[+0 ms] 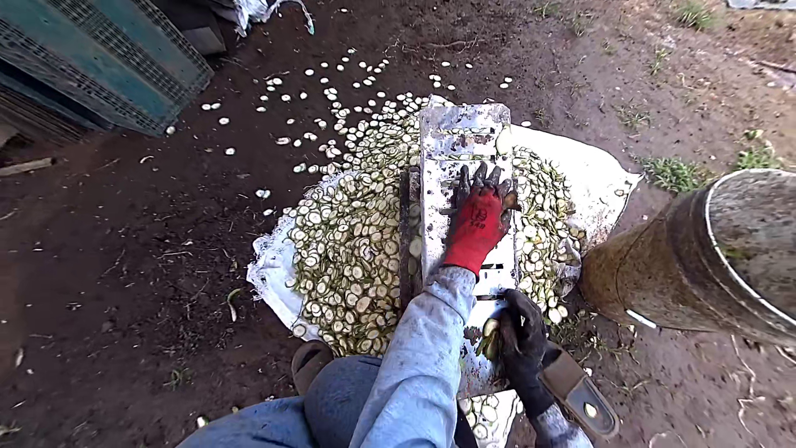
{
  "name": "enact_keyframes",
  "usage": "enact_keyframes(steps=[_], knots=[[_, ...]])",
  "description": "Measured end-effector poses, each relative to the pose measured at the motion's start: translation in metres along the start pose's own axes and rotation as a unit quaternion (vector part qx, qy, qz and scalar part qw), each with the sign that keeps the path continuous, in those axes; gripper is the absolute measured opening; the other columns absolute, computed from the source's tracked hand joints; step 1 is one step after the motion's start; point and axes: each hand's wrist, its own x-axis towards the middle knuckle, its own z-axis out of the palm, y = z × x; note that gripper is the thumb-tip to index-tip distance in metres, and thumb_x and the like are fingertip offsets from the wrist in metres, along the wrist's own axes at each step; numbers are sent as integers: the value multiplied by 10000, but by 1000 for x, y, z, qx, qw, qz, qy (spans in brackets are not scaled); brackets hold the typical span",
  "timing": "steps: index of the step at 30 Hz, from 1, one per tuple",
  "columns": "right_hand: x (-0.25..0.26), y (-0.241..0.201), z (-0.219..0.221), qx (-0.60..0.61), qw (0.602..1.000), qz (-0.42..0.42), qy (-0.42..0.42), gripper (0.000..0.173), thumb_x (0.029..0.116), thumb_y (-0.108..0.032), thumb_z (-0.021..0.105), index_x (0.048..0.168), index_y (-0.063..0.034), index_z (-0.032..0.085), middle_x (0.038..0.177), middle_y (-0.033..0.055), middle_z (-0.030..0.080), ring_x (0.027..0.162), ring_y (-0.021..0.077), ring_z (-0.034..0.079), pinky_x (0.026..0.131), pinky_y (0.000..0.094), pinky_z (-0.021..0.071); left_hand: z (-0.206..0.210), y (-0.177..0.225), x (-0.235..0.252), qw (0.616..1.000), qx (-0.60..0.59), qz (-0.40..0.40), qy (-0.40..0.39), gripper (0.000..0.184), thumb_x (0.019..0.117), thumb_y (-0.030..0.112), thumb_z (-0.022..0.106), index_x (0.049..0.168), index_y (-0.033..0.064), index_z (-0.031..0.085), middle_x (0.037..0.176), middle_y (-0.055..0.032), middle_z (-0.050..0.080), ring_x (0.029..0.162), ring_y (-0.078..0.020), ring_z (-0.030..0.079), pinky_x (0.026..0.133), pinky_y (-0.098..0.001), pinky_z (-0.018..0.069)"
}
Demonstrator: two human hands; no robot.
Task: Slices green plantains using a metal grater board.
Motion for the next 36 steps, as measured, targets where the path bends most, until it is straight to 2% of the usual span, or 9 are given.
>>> enact_keyframes(steps=[6, 10, 14, 18, 23, 26, 30, 34, 36], knots=[[3, -3, 2, 74, 997, 19, 7, 193, 975, -141, 588, 1141, -74, 660, 1269, 67, 669, 1236, 119, 614, 1033, 261, 525, 11, 31, -145, 999, -7, -47, 5, 609, 828, 188, 752, 1410, 64, 627, 1410, -204, 620, 1316, -412, 577, 1102, -565, 435], [2, 0, -1, 55, 998, 7, -6, 308, 972, -140, 584, 1257, -34, 637, 1306, 104, 663, 1264, 150, 603, 1073, 295, 504, -3, -7, -56, 999, 26, -19, 1, 568, 983, 266, 605, 1533, 166, 507, 1625, -102, 415, 1562, -345, 236, 1244, -651, 26], [2, -2, 2, 51, 999, 10, 4, 307, 969, -137, 596, 1263, -61, 643, 1294, 78, 669, 1236, 129, 617, 1048, 270, 521, -40, -41, 49, 997, 27, -71, 4, 519, 983, 239, 642, 1467, 74, 550, 1509, -183, 530, 1456, -350, 431, 1224, -538, 278], [4, 4, 4, 35, 999, 1, 5, 303, 972, -163, 587, 1258, -82, 646, 1280, 72, 680, 1245, 132, 613, 1065, 274, 505, -55, -56, 100, 994, 29, -101, 28, 516, 980, 206, 625, 1449, 7, 541, 1486, -225, 533, 1450, -357, 433, 1221, -510, 291], [2, 1, -2, 37, 999, 4, -1, 295, 991, -193, 591, 1265, -99, 647, 1293, 54, 675, 1272, 113, 592, 1087, 275, 485, 5, -1, -60, 1000, -25, -12, 2, 578, 933, 241, 662, 1494, 157, 549, 1613, -114, 426, 1534, -336, 306, 1249, -611, 173], [0, 2, -1, 42, 999, 8, 7, 293, 988, -184, 601, 1261, -93, 654, 1293, 46, 667, 1269, 90, 585, 1079, 256, 483, 11, 18, -105, 997, -44, 8, -62, 588, 881, 198, 695, 1459, 159, 596, 1515, -153, 543, 1419, -396, 477, 1147, -604, 358], [1, 2, -1, 41, 999, 3, 4, 278, 988, -151, 582, 1247, -80, 654, 1285, 66, 679, 1264, 129, 605, 1083, 290, 497, 8, -7, -42, 994, -6, 85, -72, 565, 969, 251, 648, 1520, 227, 529, 1664, -41, 354, 1579, -301, 191, 1257, -619, 68], [3, -2, 1, 26, 1000, 13, 6, 275, 974, -129, 579, 1226, -52, 658, 1262, 88, 687, 1253, 131, 611, 1085, 274, 491, -4, -17, 10, 995, 46, 71, -44, 664, 930, 276, 715, 1550, 243, 481, 1670, -76, 330, 1545, -341, 267, 1220, -624, 214], [3, -3, 2, 3, 1000, 12, 8, 284, 960, -120, 576, 1210, -18, 663, 1238, 117, 697, 1239, 143, 619, 1081, 275, 488, -7, -22, 38, 997, 53, 45, -35, 604, 1003, 324, 601, 1580, 288, 429, 1706, -54, 249, 1586, -318, 157, 1254, -628, 68]])
